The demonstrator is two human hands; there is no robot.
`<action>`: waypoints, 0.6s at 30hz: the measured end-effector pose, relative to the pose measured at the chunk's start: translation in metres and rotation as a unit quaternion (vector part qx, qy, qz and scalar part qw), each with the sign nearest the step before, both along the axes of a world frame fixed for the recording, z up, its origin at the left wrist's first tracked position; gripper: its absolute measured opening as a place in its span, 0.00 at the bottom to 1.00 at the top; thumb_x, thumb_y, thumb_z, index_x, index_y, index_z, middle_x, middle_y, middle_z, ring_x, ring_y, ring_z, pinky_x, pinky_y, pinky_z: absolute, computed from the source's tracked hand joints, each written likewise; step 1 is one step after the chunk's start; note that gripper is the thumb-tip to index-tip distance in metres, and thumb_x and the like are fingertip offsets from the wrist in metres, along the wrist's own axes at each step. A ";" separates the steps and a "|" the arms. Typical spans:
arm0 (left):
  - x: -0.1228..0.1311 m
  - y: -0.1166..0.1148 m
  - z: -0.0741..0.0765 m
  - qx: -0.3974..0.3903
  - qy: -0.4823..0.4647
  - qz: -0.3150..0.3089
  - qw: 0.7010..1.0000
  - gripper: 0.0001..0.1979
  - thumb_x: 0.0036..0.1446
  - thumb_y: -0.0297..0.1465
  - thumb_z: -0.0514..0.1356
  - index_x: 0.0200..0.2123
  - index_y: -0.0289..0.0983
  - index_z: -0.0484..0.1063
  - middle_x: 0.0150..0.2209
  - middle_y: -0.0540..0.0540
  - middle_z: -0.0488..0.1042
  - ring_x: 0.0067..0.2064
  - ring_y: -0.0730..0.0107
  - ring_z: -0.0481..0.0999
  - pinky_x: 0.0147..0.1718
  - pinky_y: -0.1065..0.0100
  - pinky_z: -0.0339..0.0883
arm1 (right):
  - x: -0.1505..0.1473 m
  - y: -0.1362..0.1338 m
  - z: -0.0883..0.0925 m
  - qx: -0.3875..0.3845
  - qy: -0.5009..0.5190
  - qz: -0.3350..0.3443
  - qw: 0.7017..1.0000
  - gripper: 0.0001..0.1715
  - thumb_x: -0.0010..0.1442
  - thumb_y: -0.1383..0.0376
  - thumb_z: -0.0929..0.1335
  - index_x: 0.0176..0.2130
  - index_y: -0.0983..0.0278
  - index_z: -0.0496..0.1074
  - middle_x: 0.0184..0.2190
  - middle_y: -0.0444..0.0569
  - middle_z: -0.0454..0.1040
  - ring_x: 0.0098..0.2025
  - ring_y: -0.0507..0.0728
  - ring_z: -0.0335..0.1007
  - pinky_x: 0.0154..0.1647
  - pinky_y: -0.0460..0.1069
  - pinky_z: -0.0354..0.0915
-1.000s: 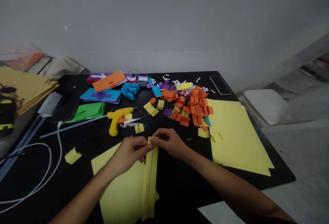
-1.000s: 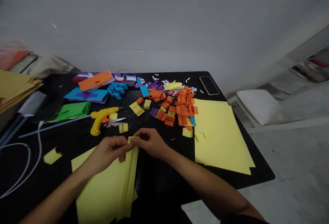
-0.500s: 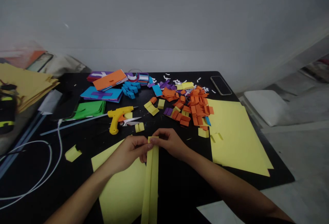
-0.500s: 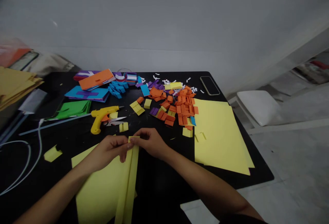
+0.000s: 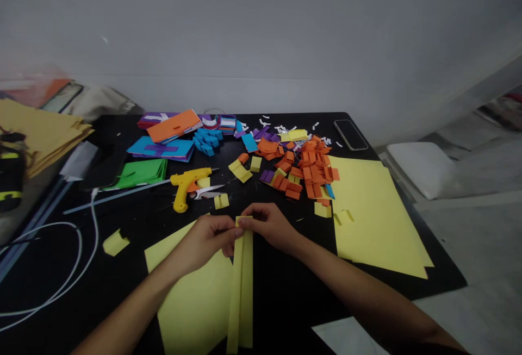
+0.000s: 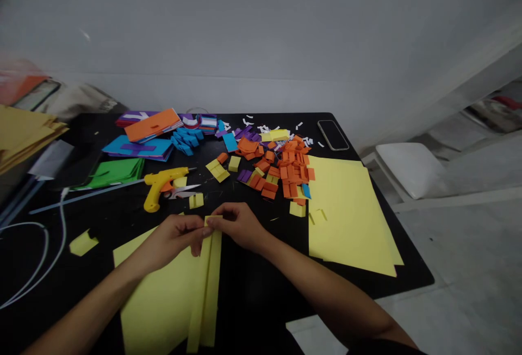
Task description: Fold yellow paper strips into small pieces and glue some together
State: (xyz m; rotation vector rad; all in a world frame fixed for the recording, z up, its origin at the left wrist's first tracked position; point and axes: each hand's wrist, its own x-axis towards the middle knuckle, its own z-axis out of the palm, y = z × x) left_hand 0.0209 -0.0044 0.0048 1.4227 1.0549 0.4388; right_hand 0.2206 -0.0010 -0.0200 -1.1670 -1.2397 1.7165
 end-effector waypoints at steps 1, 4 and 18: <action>-0.002 0.001 0.000 0.005 -0.001 0.003 1.000 0.19 0.63 0.43 0.62 0.25 0.37 0.76 0.22 0.48 0.77 0.25 0.69 0.76 0.27 0.71 0.67 | 0.001 0.000 0.001 -0.001 0.001 0.004 1.000 0.19 0.51 0.52 0.78 0.30 0.64 0.78 0.25 0.42 0.74 0.27 0.50 0.63 0.30 0.46 0.58; -0.009 0.004 0.000 0.050 -0.008 0.051 0.997 0.12 0.61 0.41 0.65 0.35 0.37 0.80 0.28 0.48 0.80 0.31 0.67 0.79 0.31 0.70 0.71 | 0.003 0.001 0.004 -0.006 0.010 0.018 1.000 0.17 0.53 0.53 0.77 0.31 0.65 0.79 0.25 0.42 0.74 0.28 0.51 0.64 0.32 0.47 0.58; -0.016 0.009 -0.006 0.294 -0.040 0.020 0.955 0.07 0.61 0.28 0.69 0.43 0.43 0.83 0.38 0.48 0.83 0.40 0.68 0.82 0.40 0.72 0.74 | 0.005 0.003 0.007 -0.033 0.019 0.058 0.998 0.17 0.50 0.55 0.77 0.31 0.66 0.79 0.25 0.42 0.73 0.28 0.51 0.62 0.32 0.47 0.55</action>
